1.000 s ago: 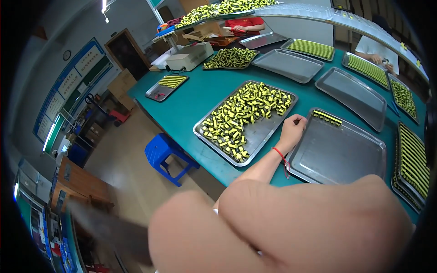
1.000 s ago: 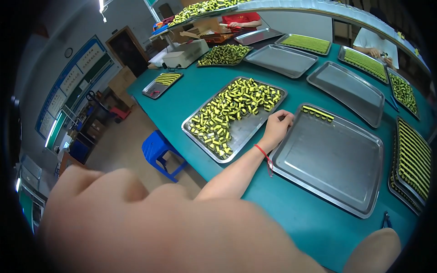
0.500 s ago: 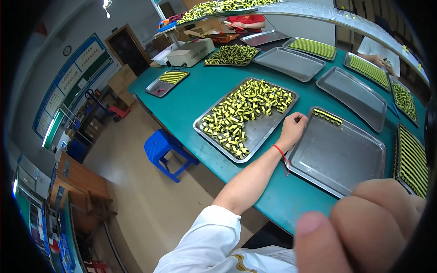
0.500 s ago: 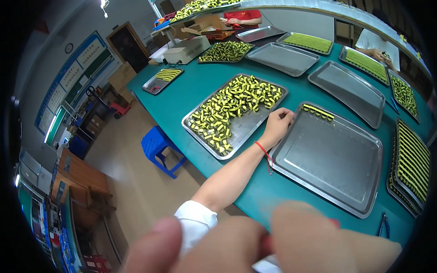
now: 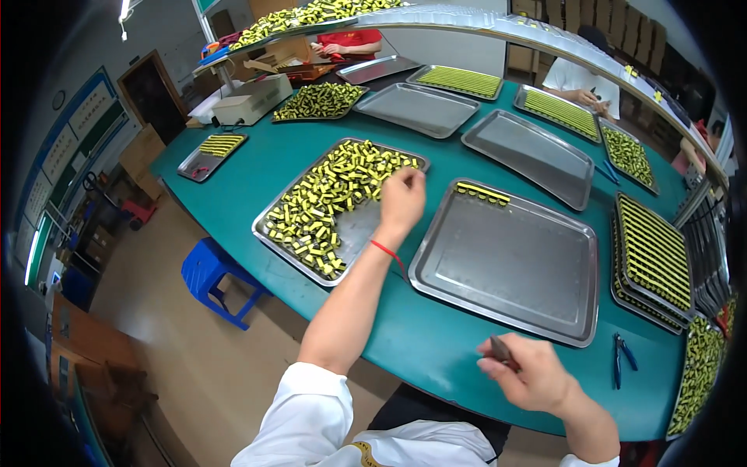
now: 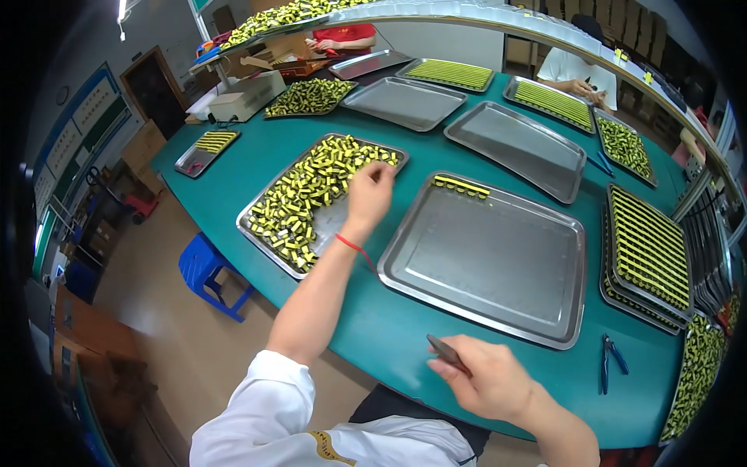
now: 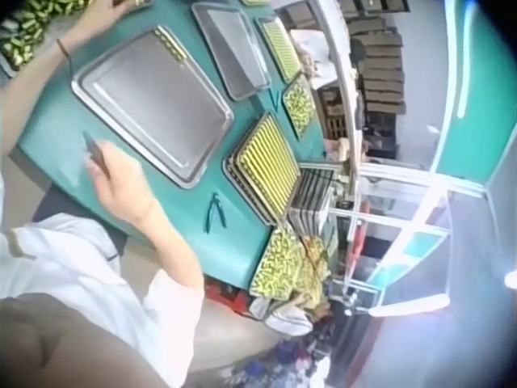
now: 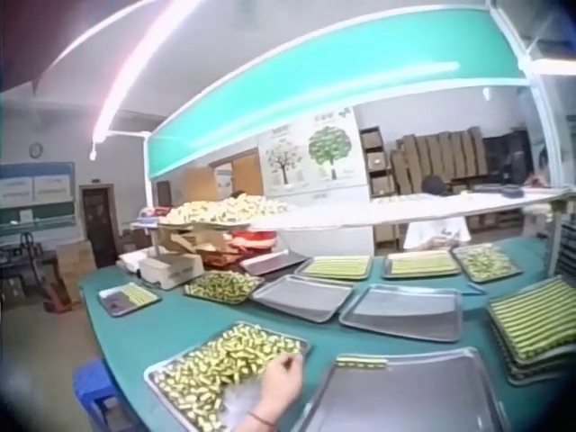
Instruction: The person assembles electrical components using pliers at a factory workbench.
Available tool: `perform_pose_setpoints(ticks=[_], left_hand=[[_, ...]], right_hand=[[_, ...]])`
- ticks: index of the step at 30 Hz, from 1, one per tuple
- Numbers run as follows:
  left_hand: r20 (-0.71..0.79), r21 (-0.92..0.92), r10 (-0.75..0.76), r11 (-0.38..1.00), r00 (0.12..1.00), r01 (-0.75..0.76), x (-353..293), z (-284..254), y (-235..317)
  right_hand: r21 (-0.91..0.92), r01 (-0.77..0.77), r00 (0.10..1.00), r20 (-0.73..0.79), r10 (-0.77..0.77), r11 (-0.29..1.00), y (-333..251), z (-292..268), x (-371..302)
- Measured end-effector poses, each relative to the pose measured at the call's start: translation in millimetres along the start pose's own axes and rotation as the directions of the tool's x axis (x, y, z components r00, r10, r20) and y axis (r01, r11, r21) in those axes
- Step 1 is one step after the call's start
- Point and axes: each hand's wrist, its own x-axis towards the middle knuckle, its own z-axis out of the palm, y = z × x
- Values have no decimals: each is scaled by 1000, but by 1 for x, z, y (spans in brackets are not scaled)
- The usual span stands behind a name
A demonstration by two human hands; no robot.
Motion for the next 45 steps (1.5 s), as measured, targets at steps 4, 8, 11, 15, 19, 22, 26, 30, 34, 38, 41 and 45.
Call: perform_pose_setpoints(ticks=[4, 8, 11, 15, 19, 22, 26, 30, 34, 38, 41, 45], left_hand=[[-84, 465, 137, 881, 987, -83, 30, -31, -13], [-14, 640, -175, 755, 984, 143, 29, -54, -28], [57, 646, -143, 760, 988, 73, 25, -46, -24], [168, 662, -86, 748, 982, -48, 22, -33, -28], [276, 720, -138, 686, 951, -110, 22, -28, -28], [279, 727, -132, 676, 951, -119, 22, -27, -26], [242, 710, -121, 698, 963, -91, 20, -27, -27], [125, 710, -56, 702, 991, -50, 16, -28, -34], [-15, 533, 125, 840, 992, -98, 10, -24, -19], [235, -168, 197, 973, 952, -160, -24, -1, 48], [493, -406, 318, 907, 810, -110, -78, 17, 114], [653, -550, 493, 830, 575, -87, -116, 34, 130]], right_hand=[[161, 4, 1000, 12, -6, 987, 46, 39, -18], [405, -113, 993, 13, 118, 907, 75, 62, -27], [564, -182, 978, 22, 207, 805, 77, 59, -26], [481, -124, 992, 84, 95, 868, 78, 55, -27], [479, -85, 992, 127, 27, 874, 73, 48, -22], [454, -63, 993, 122, 8, 889, 73, 48, -21], [476, -90, 992, 123, 35, 875, 73, 47, -23], [485, -121, 988, 144, 58, 866, 68, 50, -25], [486, -120, 991, 113, 74, 866, 74, 50, -33], [809, -56, 946, -144, 290, 585, 81, 36, -35], [875, 33, 900, -237, 367, 483, 82, 8, -23], [900, 15, 888, -212, 408, 435, 87, -6, -27]])
